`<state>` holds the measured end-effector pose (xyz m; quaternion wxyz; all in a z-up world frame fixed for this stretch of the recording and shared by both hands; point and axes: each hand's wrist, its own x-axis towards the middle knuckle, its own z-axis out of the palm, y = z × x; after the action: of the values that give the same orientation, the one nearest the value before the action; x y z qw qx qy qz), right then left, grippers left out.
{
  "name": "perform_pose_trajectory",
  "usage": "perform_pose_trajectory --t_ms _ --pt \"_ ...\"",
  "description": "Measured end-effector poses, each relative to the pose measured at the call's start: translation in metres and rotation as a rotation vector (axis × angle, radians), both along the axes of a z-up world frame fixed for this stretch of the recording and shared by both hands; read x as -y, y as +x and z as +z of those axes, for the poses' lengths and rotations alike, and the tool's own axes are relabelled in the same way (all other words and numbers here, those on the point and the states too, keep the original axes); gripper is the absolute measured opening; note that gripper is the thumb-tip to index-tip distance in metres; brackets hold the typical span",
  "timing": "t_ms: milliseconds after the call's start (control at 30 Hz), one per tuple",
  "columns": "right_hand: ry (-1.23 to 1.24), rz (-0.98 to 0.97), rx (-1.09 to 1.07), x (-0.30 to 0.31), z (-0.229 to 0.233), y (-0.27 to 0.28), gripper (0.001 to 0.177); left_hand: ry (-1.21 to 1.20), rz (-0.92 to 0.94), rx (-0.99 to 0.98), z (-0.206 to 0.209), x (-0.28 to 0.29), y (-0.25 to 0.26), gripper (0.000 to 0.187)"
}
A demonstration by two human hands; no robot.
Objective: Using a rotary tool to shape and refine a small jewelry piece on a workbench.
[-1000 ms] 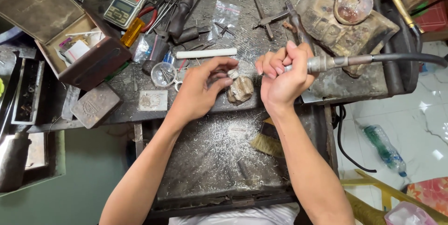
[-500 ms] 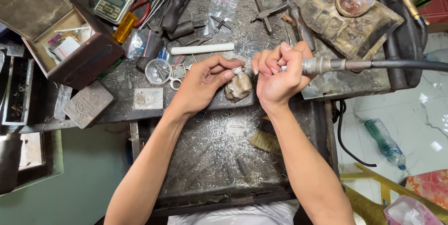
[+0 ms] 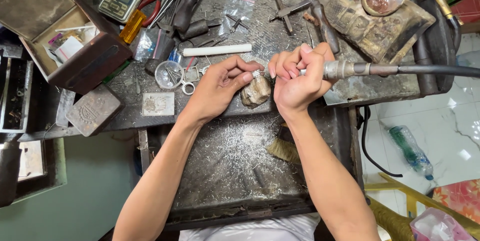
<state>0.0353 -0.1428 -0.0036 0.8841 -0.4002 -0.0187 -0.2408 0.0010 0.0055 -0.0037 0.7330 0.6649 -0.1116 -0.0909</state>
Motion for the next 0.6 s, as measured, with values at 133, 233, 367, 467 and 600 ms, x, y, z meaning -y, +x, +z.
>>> perform_pose_trajectory --t_ms 133,233,367,467,600 --pt "-0.012 -0.001 0.001 -0.004 -0.004 0.002 0.031 0.020 -0.001 0.013 0.005 0.000 0.001 0.020" --pt "-0.020 -0.025 0.021 -0.009 -0.007 0.002 0.032 0.016 -0.014 0.004 0.006 0.000 0.001 0.018" --pt "0.006 -0.039 0.028 -0.012 -0.011 0.003 0.030 0.016 -0.015 -0.008 0.009 0.000 0.000 0.018" --pt "0.015 -0.047 0.032 -0.012 -0.012 0.004 0.031 0.027 -0.019 -0.007 0.011 0.002 -0.001 0.017" --pt "0.018 -0.037 0.038 -0.014 -0.011 0.004 0.031 0.026 -0.018 0.001 0.008 0.001 -0.001 0.016"
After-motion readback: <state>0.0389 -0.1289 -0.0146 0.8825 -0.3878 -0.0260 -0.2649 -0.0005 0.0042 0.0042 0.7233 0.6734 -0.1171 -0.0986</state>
